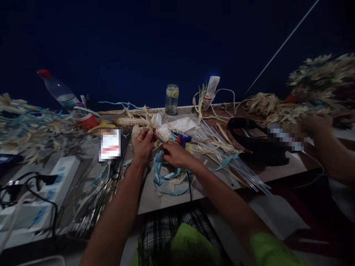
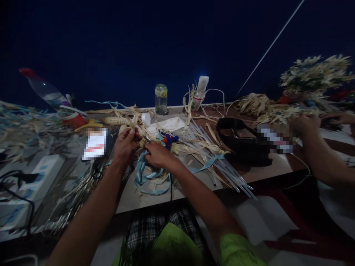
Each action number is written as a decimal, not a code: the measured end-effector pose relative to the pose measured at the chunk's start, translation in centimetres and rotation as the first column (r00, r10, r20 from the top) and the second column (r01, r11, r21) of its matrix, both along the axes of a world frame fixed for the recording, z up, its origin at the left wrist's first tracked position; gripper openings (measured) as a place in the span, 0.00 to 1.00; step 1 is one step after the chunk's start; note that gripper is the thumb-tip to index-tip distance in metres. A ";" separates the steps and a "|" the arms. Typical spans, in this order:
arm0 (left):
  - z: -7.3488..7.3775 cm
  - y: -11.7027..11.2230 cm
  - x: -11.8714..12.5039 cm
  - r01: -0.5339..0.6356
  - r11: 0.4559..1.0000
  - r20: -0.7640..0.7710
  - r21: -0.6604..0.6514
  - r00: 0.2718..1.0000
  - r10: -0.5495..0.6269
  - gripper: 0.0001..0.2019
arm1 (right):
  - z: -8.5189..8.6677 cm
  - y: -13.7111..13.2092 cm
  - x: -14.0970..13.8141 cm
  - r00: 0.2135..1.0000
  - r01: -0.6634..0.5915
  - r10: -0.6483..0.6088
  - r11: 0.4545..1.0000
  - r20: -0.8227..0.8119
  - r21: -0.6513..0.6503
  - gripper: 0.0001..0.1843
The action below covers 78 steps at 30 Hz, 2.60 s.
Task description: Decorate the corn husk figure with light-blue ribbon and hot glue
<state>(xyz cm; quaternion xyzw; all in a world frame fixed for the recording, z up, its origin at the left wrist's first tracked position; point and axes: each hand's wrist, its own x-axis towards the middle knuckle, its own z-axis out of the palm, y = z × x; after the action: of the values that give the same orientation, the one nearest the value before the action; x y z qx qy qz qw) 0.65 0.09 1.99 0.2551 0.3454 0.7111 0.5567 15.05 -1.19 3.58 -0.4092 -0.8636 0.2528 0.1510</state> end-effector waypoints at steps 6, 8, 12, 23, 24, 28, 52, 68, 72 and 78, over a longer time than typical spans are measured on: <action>0.1 -0.1 0.0 -0.007 0.999 -0.043 -0.040 0.999 0.005 0.17 | 1.4 0.5 1.0 0.987 0.093 -0.079 0.991 -0.140 0.097 0.17; 0.1 -0.1 0.1 -0.014 1.000 -0.013 -0.026 1.000 0.013 0.18 | 1.4 0.2 1.0 1.000 0.011 -0.013 0.993 0.014 0.118 0.17; -0.1 0.1 0.3 -0.011 1.000 -0.004 0.006 1.000 0.011 0.16 | 0.5 -1.2 -0.2 0.957 -0.098 0.035 0.973 0.287 0.209 0.13; -0.2 0.0 0.2 -0.047 0.999 -0.035 0.006 0.998 0.047 0.17 | 0.0 2.1 0.3 0.827 0.185 -0.334 0.921 -0.452 -0.343 0.06; -0.2 0.0 0.2 -0.039 0.999 -0.021 0.002 0.999 0.039 0.17 | 0.0 2.3 0.3 0.785 0.158 -0.365 0.899 -0.500 -0.409 0.06; -0.3 -0.1 0.1 0.027 1.000 0.012 -0.012 1.000 -0.027 0.16 | 0.3 2.9 -0.4 0.665 0.196 -0.445 0.879 -0.600 -0.435 0.07; -0.3 -0.7 1.2 0.294 0.955 -0.122 0.034 0.950 -0.288 0.23 | -0.3 2.8 -0.5 0.530 -0.050 -0.435 0.841 -0.728 -0.539 0.06; 0.1 -0.8 1.5 0.203 0.974 -0.052 -0.095 0.977 -0.209 0.15 | 0.1 2.6 -0.4 0.527 -0.015 -0.460 0.836 -0.715 -0.549 0.06; -0.1 -0.5 1.5 0.116 0.991 -0.119 -0.064 0.985 -0.123 0.15 | -0.1 2.6 -0.5 0.511 -0.028 -0.458 0.837 -0.728 -0.546 0.07; -1.0 -0.2 1.5 0.000 1.000 -0.235 0.007 0.972 0.002 0.13 | 0.1 2.2 -0.8 0.509 0.007 -0.456 0.850 -0.730 -0.527 0.08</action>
<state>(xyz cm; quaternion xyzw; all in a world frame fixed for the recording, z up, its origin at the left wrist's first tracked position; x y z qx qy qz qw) 2.19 -0.07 1.02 0.3391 0.4065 0.6774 0.5107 14.27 1.01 3.70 -0.3769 -0.5335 0.5892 0.4756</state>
